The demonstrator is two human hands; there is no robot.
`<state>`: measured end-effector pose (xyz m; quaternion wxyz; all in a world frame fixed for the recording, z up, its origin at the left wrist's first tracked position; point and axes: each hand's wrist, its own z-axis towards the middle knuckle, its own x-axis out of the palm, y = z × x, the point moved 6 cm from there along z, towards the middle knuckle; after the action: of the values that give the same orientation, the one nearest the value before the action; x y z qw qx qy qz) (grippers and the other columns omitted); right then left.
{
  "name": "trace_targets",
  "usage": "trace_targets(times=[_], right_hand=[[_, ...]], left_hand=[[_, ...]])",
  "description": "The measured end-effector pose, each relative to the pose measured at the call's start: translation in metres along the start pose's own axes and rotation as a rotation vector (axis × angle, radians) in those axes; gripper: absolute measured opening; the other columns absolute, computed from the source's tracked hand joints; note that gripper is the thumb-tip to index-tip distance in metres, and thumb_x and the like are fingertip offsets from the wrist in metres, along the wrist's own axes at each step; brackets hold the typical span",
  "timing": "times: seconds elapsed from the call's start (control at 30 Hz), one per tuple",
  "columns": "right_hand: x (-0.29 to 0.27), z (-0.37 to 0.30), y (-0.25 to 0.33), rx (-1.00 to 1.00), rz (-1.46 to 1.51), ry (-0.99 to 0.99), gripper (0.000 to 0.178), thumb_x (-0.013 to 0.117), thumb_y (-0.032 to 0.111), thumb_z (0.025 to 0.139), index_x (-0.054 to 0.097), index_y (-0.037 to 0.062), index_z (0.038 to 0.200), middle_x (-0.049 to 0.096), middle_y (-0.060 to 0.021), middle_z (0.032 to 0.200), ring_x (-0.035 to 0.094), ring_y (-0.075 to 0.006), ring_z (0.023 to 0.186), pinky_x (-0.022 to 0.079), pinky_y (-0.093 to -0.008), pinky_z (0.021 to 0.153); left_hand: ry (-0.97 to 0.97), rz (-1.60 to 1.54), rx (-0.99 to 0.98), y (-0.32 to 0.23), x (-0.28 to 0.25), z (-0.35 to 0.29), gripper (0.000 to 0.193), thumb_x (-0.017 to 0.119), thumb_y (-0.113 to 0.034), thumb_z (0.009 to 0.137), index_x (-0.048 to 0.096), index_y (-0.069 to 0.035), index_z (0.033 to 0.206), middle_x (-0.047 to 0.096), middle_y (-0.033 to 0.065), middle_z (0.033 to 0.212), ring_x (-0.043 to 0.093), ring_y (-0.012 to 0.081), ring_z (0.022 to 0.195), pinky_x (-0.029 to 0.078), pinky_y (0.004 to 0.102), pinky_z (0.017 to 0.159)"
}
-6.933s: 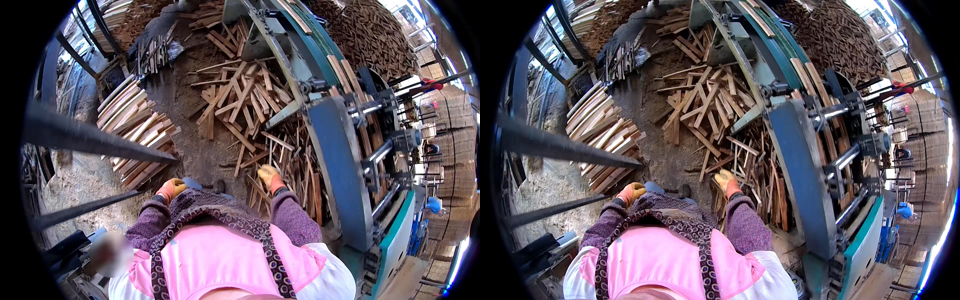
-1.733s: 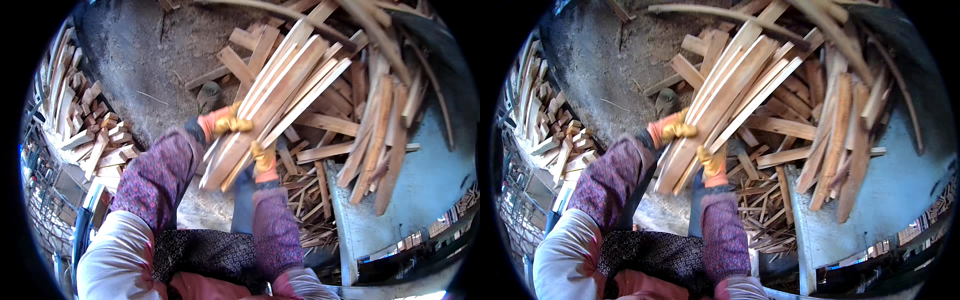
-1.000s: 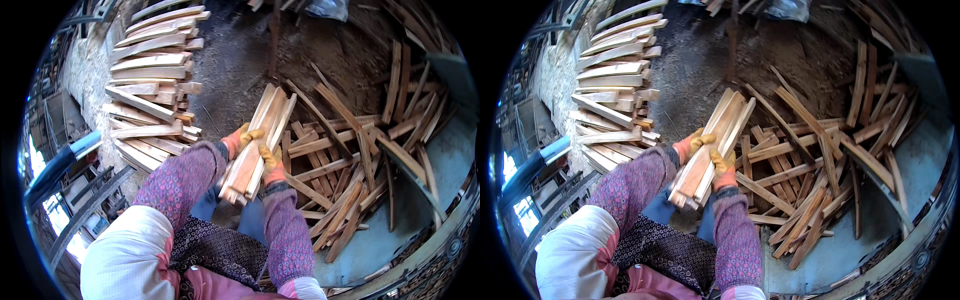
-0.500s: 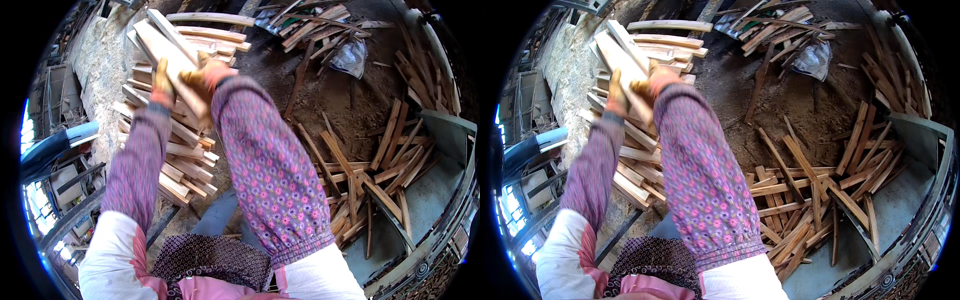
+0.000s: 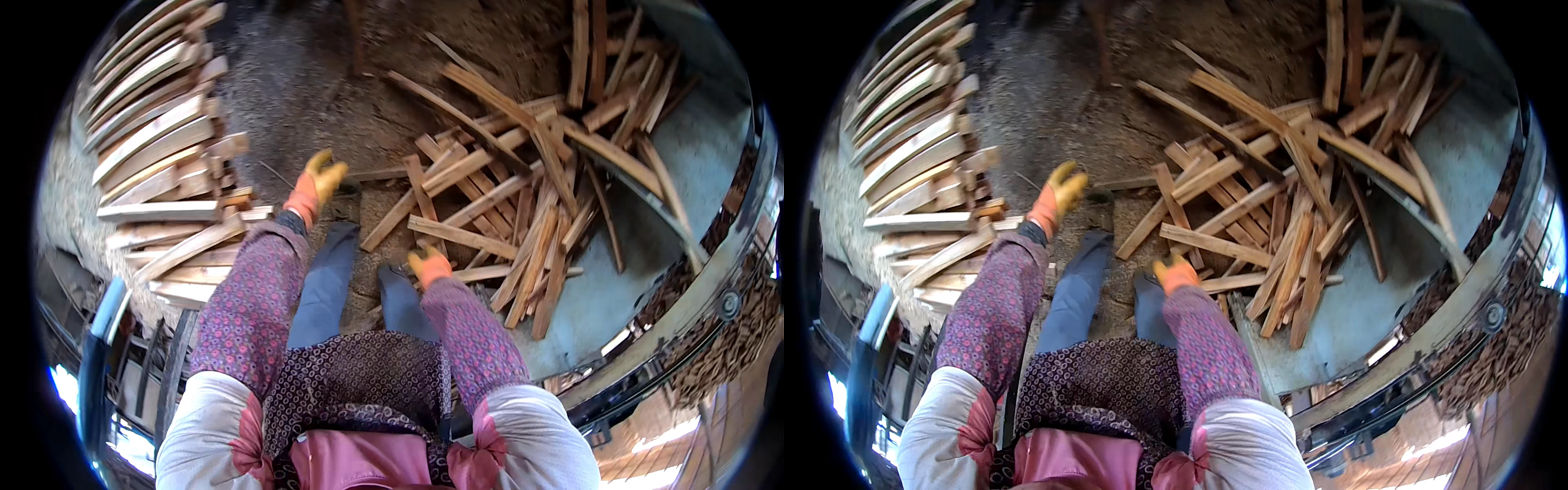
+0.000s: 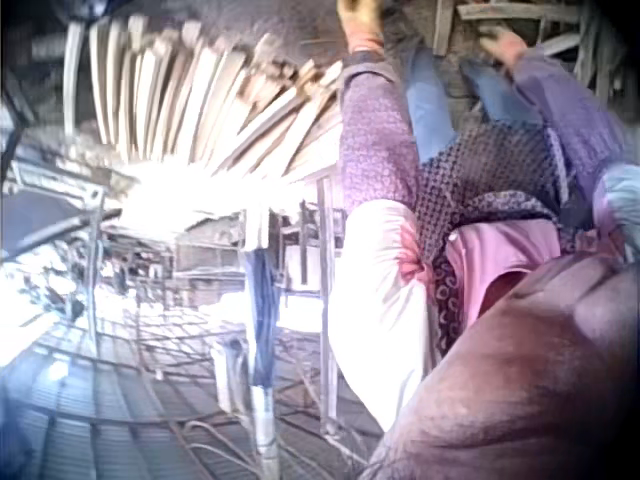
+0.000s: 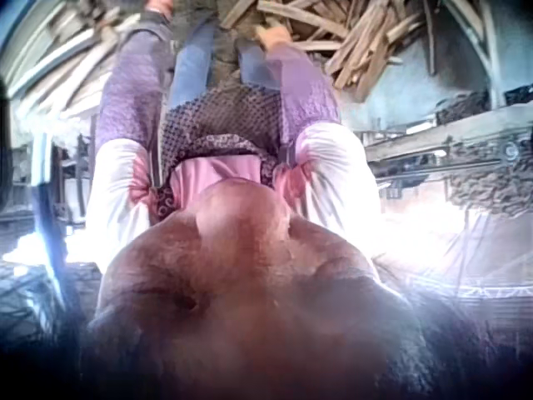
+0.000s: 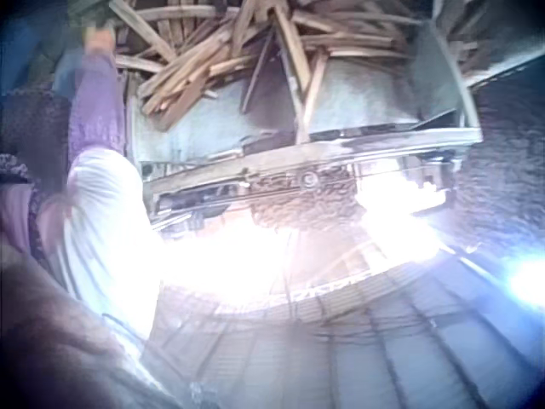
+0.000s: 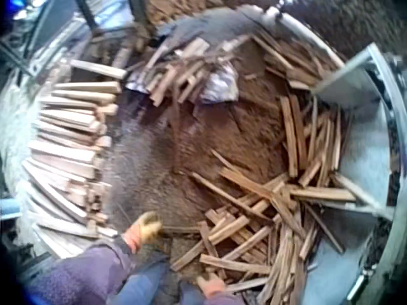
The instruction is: The person manually lifts and stacks large, rough-cut wooden planks from a pile onto a metal rack. They wear gloves and handle the wood one piece at a time, moving from a large pile to a designated stacking area.
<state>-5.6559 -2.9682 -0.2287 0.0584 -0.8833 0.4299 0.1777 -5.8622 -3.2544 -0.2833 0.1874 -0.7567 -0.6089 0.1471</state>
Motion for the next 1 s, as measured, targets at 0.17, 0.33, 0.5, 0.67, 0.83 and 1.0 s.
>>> trace_targets(times=[0.17,0.33,0.5,0.67,0.83,1.0], right_hand=[[0.005,0.019,-0.159,0.319,0.227,-0.068,0.079,0.069,0.056,0.085,0.060,-0.0047,0.134,0.063,-0.0273,0.133,0.058,-0.0400,0.123,0.045,-0.0439,0.106],[0.046,0.131,-0.245,0.569,1.115,-0.286,0.093,0.073,0.067,0.079,0.061,-0.0097,0.130,0.066,-0.0247,0.125,0.061,-0.0355,0.110,0.047,-0.0441,0.101],[0.081,0.181,-0.219,0.642,1.705,-0.509,0.085,0.081,0.059,0.078,0.063,-0.0077,0.127,0.068,-0.0200,0.118,0.062,-0.0333,0.098,0.047,-0.0479,0.096],[0.094,0.028,-0.201,0.587,1.833,-0.326,0.085,0.075,0.024,0.092,0.027,0.0018,0.158,0.045,-0.0221,0.153,0.042,-0.0336,0.143,0.029,-0.0474,0.122],[0.146,-0.125,-0.200,0.002,1.511,0.017,0.046,0.070,0.018,0.095,0.053,-0.0009,0.134,0.069,-0.0137,0.104,0.068,-0.0264,0.089,0.055,-0.0389,0.076],[0.072,-0.067,-0.217,0.151,1.698,0.136,0.045,0.068,0.023,0.095,0.057,-0.0002,0.132,0.066,-0.0250,0.121,0.068,-0.0342,0.106,0.058,-0.0406,0.089]], left_hand=[[0.071,0.490,-0.060,0.126,0.095,0.038,0.072,0.075,-0.039,0.085,0.055,0.002,0.141,0.066,0.0213,0.132,0.064,0.0310,0.123,0.048,0.0375,0.105],[0.123,0.910,0.598,0.068,0.279,0.046,0.071,0.076,-0.040,0.084,0.054,-0.008,0.143,0.061,0.0205,0.138,0.059,0.0387,0.125,0.048,0.0447,0.105],[-0.112,1.393,0.892,0.064,0.379,0.104,0.095,0.083,-0.041,0.077,0.036,-0.017,0.156,0.051,0.0184,0.143,0.061,0.0413,0.117,0.053,0.0496,0.096],[0.205,1.350,0.488,0.040,0.349,0.089,0.072,0.081,-0.034,0.078,0.055,-0.003,0.138,0.071,0.0234,0.116,0.069,0.0395,0.108,0.054,0.0459,0.095],[0.351,0.793,0.348,0.098,0.269,-0.014,0.069,0.077,-0.015,0.072,0.056,0.003,0.135,0.069,0.0161,0.110,0.067,0.0225,0.099,0.054,0.0363,0.084],[0.186,0.517,0.134,0.207,0.247,-0.109,0.083,0.080,-0.023,0.076,0.045,0.002,0.147,0.065,0.0153,0.124,0.062,0.0240,0.114,0.050,0.0345,0.098]])
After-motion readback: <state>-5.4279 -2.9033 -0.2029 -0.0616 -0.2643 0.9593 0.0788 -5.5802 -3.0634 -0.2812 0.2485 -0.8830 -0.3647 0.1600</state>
